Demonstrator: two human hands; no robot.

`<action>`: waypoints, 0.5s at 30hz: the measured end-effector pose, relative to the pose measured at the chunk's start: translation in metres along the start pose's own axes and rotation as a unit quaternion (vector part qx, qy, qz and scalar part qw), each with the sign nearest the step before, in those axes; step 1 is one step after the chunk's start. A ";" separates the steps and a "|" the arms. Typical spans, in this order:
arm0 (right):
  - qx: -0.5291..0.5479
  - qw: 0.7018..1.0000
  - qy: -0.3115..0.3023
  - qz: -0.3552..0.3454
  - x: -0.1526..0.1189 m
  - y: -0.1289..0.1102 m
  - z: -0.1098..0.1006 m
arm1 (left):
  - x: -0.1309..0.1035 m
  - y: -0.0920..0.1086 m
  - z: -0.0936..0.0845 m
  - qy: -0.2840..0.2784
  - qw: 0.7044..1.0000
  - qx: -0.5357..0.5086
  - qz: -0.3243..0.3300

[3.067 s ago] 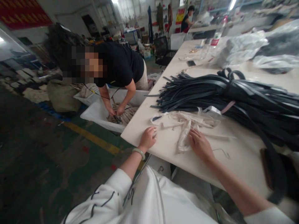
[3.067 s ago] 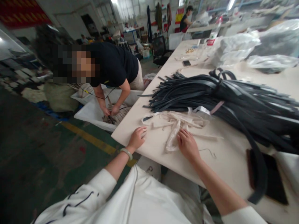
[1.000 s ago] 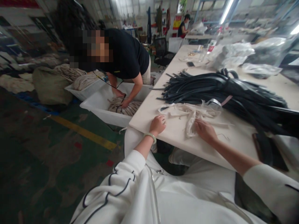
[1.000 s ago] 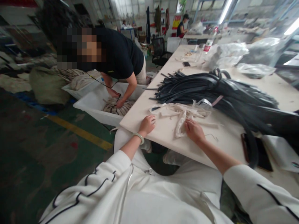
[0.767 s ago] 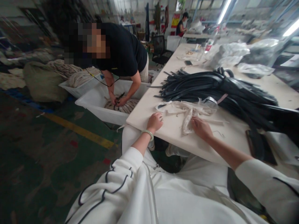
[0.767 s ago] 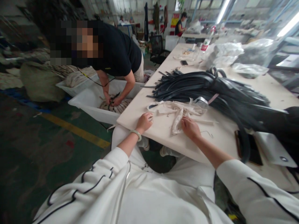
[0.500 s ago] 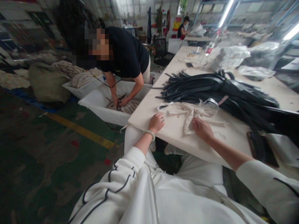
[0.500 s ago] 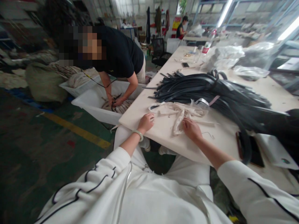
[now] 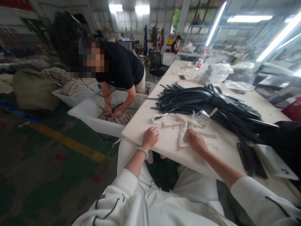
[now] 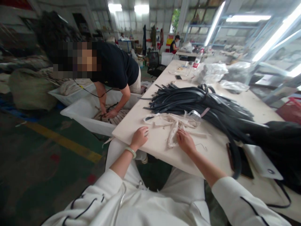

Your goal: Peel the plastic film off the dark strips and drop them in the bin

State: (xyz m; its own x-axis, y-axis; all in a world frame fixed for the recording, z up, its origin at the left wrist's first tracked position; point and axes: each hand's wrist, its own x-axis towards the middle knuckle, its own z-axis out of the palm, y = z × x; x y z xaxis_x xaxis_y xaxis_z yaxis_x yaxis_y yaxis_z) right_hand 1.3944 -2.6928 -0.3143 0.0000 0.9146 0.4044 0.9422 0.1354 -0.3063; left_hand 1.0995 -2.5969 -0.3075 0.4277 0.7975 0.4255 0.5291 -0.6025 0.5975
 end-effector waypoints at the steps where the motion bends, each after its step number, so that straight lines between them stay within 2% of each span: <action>1: -0.001 1.000 0.003 -0.002 0.000 0.000 0.000 | -0.002 0.001 0.000 0.005 1.000 -0.008 -0.004; 6: -0.008 1.000 0.021 0.003 -0.007 -0.001 0.000 | -0.011 0.002 0.002 0.039 0.996 -0.072 -0.034; 9: -0.009 0.999 0.038 0.013 -0.012 0.000 -0.001 | -0.008 -0.001 0.004 0.060 0.990 -0.114 -0.060; 12: 0.009 0.999 0.046 0.016 -0.013 -0.001 -0.004 | 0.014 -0.010 0.005 0.100 0.981 -0.134 -0.101; 15: 0.038 0.999 0.036 0.009 -0.010 -0.005 -0.007 | 0.053 -0.022 0.007 0.151 0.971 -0.122 -0.142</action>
State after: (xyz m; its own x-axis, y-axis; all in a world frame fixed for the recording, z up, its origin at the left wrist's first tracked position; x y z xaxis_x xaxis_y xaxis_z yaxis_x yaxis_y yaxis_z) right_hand 1.3924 -2.7054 -0.3105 0.0432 0.8879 0.4579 0.9140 0.1499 -0.3770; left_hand 1.1156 -2.5417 -0.3026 0.0357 0.9250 0.3783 0.3887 -0.3616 0.8475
